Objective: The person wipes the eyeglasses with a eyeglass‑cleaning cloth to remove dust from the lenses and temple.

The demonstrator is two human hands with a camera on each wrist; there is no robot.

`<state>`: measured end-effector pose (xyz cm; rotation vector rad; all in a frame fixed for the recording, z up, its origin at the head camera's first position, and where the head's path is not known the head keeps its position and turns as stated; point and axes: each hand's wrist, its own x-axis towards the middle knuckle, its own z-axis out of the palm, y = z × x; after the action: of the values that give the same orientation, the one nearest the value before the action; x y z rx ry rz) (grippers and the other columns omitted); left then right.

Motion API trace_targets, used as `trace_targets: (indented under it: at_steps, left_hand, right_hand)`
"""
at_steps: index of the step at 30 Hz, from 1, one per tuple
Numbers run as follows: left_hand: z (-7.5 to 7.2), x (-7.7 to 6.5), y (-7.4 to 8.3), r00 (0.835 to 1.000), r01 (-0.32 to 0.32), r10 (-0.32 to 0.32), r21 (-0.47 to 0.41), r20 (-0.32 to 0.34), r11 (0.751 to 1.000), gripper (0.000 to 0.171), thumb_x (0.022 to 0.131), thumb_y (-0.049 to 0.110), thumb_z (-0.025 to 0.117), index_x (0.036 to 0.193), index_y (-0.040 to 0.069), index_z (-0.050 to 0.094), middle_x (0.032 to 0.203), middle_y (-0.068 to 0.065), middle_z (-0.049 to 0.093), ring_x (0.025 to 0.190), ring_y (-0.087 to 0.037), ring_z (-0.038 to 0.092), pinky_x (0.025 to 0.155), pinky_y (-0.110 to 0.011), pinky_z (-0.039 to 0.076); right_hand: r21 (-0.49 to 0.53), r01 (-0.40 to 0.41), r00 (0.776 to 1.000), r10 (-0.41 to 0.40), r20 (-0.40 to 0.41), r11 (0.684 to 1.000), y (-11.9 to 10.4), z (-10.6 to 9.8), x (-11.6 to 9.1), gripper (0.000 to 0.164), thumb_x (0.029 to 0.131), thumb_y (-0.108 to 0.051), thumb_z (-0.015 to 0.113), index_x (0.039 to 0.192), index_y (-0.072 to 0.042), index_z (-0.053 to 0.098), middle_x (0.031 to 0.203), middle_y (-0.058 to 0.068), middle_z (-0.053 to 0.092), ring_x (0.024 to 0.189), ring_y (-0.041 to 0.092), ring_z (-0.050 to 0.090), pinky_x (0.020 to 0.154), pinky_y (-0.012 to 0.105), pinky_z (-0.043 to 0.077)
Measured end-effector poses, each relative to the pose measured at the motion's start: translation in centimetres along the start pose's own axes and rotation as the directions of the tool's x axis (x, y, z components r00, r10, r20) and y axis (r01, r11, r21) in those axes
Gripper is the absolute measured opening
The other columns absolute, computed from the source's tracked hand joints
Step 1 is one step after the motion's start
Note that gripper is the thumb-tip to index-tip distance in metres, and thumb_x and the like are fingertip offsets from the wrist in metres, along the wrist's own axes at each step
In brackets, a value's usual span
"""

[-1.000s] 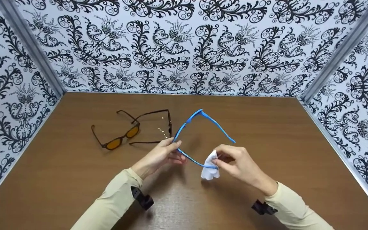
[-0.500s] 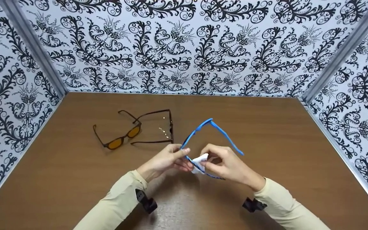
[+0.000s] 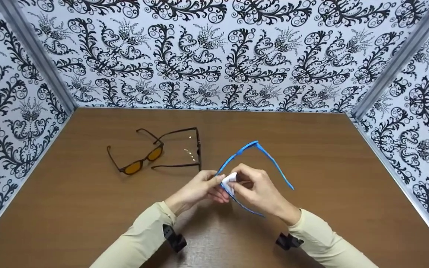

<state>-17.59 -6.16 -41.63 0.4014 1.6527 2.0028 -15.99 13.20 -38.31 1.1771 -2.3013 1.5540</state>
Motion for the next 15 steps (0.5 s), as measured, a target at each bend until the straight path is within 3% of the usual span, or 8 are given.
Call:
trace_targets:
  at_steps: [5,15]
  left_hand:
    - [-0.1,0.0,-0.1,0.999,-0.002,0.002,-0.010,-0.036,1.000,0.027,0.104,0.012,0.043,0.107,-0.012,0.053,0.074,-0.015,0.068,0.065,-0.018,0.068,0.068,-0.034,0.058]
    - [0.0,0.0,-0.1,0.996,-0.013,0.007,-0.062,-0.091,0.998,0.029,0.104,0.010,0.042,0.104,-0.015,0.056,0.073,-0.017,0.068,0.064,-0.019,0.069,0.066,-0.033,0.058]
  right_hand:
    - [-0.016,-0.035,0.997,0.034,-0.075,0.999,-1.8,0.4,0.3,0.014,0.083,0.016,0.063,0.090,0.007,0.057,0.085,0.017,0.068,0.076,0.030,0.069,0.066,0.040,0.058]
    - [-0.012,-0.057,0.989,0.055,-0.137,0.998,-1.7,1.0,0.4,0.015,0.082,0.018,0.063,0.092,0.008,0.058,0.087,0.018,0.068,0.082,0.030,0.069,0.073,0.039,0.057]
